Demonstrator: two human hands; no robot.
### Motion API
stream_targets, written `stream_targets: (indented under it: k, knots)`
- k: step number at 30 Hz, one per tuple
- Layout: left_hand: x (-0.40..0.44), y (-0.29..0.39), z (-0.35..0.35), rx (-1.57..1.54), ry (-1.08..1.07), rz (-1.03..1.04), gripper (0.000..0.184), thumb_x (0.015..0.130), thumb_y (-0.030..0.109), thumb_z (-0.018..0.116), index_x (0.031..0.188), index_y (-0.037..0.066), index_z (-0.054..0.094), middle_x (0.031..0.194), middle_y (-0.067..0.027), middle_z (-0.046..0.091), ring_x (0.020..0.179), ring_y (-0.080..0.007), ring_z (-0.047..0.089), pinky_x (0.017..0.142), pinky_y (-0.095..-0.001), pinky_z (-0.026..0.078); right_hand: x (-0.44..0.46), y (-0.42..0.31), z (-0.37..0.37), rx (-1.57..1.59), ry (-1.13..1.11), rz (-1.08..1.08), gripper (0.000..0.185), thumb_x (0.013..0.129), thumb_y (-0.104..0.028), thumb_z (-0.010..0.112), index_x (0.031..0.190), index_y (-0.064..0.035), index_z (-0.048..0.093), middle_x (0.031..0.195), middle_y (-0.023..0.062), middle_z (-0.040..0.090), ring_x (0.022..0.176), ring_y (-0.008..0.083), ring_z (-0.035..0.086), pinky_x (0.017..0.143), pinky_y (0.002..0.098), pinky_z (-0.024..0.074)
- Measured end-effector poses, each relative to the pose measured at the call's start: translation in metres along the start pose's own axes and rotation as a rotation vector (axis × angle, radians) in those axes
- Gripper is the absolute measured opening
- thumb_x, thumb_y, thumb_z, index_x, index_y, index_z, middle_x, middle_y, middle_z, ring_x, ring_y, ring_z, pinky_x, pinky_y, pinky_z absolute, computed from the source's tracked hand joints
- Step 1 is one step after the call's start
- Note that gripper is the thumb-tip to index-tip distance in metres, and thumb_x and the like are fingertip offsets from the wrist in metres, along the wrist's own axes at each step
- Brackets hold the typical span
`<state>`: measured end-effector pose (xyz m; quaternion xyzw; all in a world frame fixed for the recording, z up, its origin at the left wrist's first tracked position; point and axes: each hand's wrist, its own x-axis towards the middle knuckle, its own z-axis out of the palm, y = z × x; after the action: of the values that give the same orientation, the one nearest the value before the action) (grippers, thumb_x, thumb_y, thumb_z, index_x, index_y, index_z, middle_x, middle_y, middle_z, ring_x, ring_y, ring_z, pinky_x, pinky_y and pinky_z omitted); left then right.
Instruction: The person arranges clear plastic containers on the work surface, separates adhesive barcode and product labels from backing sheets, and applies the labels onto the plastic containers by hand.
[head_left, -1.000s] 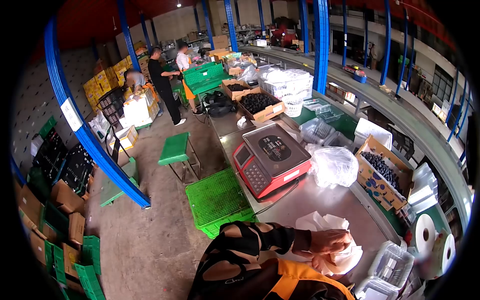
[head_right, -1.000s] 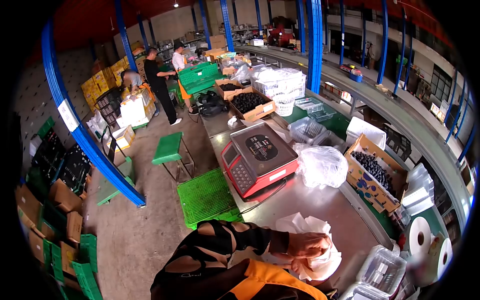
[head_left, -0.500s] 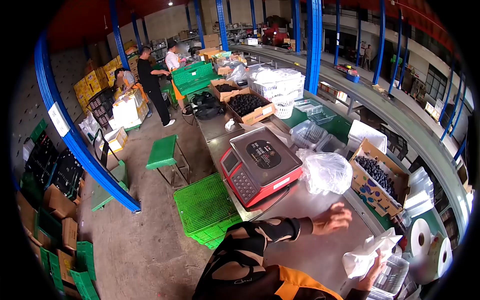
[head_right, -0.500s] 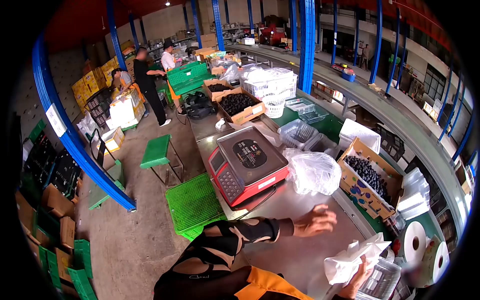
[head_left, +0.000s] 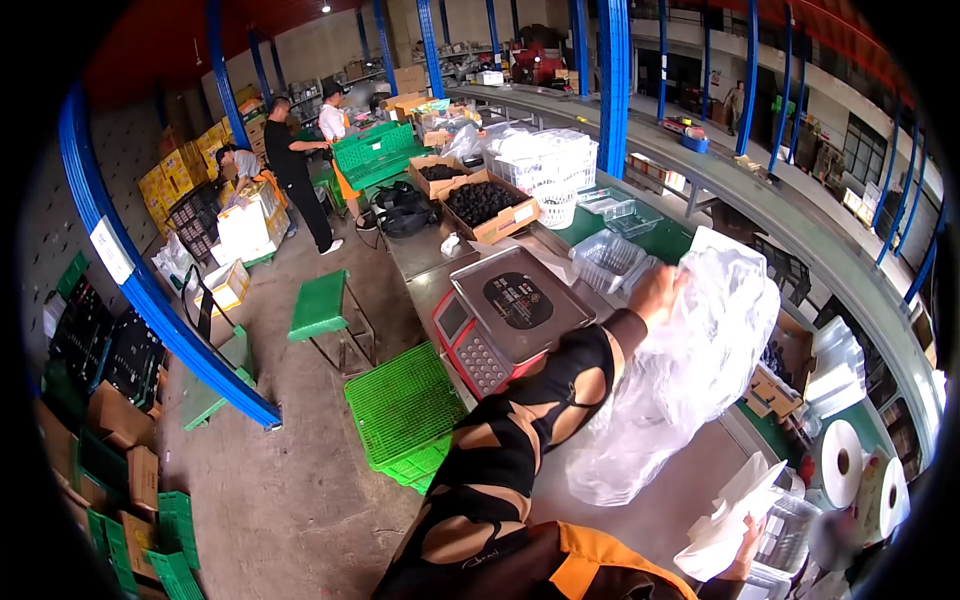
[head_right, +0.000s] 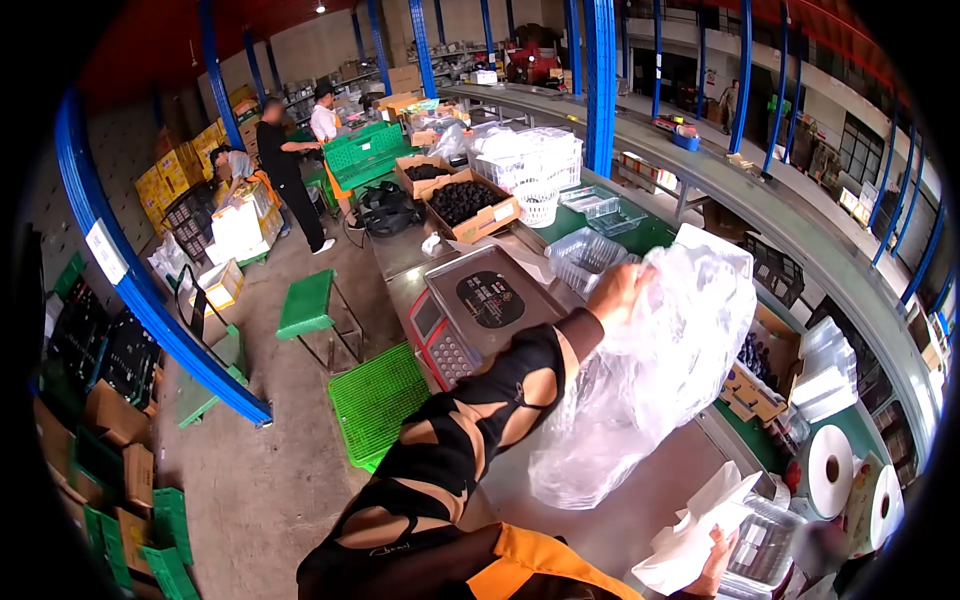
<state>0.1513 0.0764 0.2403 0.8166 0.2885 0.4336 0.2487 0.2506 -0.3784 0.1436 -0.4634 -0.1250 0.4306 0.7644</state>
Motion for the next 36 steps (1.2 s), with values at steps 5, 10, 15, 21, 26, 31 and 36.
stream_targets:
  k: [5,10,15,21,26,31,36]
  knots:
    - [-0.049,0.006,-0.036,-0.74,-0.256,-0.596,0.028,0.097,0.031,0.058,0.112,0.007,0.06,0.096,-0.0031,0.062,0.062,-0.0154,0.061,0.053,-0.0261,0.051,-0.023,-0.012,0.065,0.161,-0.209,0.03,0.055,0.088,-0.024,0.056,0.137,-0.0041,0.042,0.115,0.015,0.06,0.097,0.0285,0.063,0.081,0.0387,0.0535]
    - [-0.099,-0.012,-0.022,-1.255,-0.471,-0.513,0.028,0.093,0.022,0.063,0.114,0.004,0.062,0.098,-0.0064,0.066,0.084,-0.0181,0.066,0.07,-0.0318,0.055,0.058,0.039,0.103,0.034,-0.572,0.272,0.048,0.084,-0.011,0.066,0.129,-0.0039,0.05,0.111,0.0085,0.063,0.098,0.022,0.064,0.087,0.0364,0.0524]
    - [-0.086,-0.03,-0.072,-1.056,-0.435,-0.565,0.022,0.09,0.014,0.064,0.108,0.001,0.064,0.091,-0.0068,0.068,0.079,-0.0196,0.068,0.07,-0.034,0.057,0.073,0.023,0.093,0.264,-0.459,0.24,0.037,0.084,-0.013,0.064,0.119,-0.0034,0.058,0.106,0.0107,0.066,0.094,0.0252,0.065,0.086,0.0387,0.054]
    - [-0.065,-0.085,-0.085,-0.793,-0.094,-0.625,0.046,0.088,0.012,0.067,0.128,0.0,0.046,0.118,-0.015,0.058,0.104,-0.0262,0.06,0.085,-0.0408,0.052,0.102,-0.034,0.033,0.528,-0.159,-0.096,0.058,0.093,-0.039,0.053,0.137,-0.0031,0.045,0.127,0.017,0.059,0.115,0.0326,0.06,0.1,0.0492,0.0484]
    - [-0.133,-0.091,-0.065,-0.145,0.325,-0.258,0.057,0.088,0.014,0.067,0.134,0.001,0.034,0.126,-0.0184,0.047,0.117,-0.0296,0.048,0.098,-0.0399,0.042,0.061,-0.018,0.015,0.508,-0.154,-0.107,0.058,0.093,-0.044,0.052,0.135,-0.0046,0.047,0.122,0.014,0.062,0.105,0.0293,0.065,0.092,0.0455,0.0536]
    - [-0.248,-0.037,-0.045,0.076,0.068,0.034,0.03,0.084,-0.001,0.061,0.112,0.003,0.052,0.109,-0.0136,0.056,0.107,-0.0315,0.052,0.09,-0.0414,0.043,0.011,-0.003,-0.011,0.552,-0.043,0.013,0.052,0.09,-0.049,0.056,0.122,-0.0092,0.058,0.109,0.0079,0.066,0.093,0.0258,0.066,0.083,0.0397,0.0558]
    - [-0.251,0.008,0.015,0.3,-0.115,0.136,0.09,0.07,0.007,0.079,0.145,0.009,0.029,0.148,-0.0203,0.024,0.136,-0.0404,0.028,0.106,-0.0499,0.03,-0.01,0.005,-0.018,0.498,-0.081,0.211,0.037,0.086,-0.037,0.062,0.109,-0.0076,0.062,0.097,0.0087,0.067,0.084,0.0242,0.065,0.078,0.0365,0.0549]
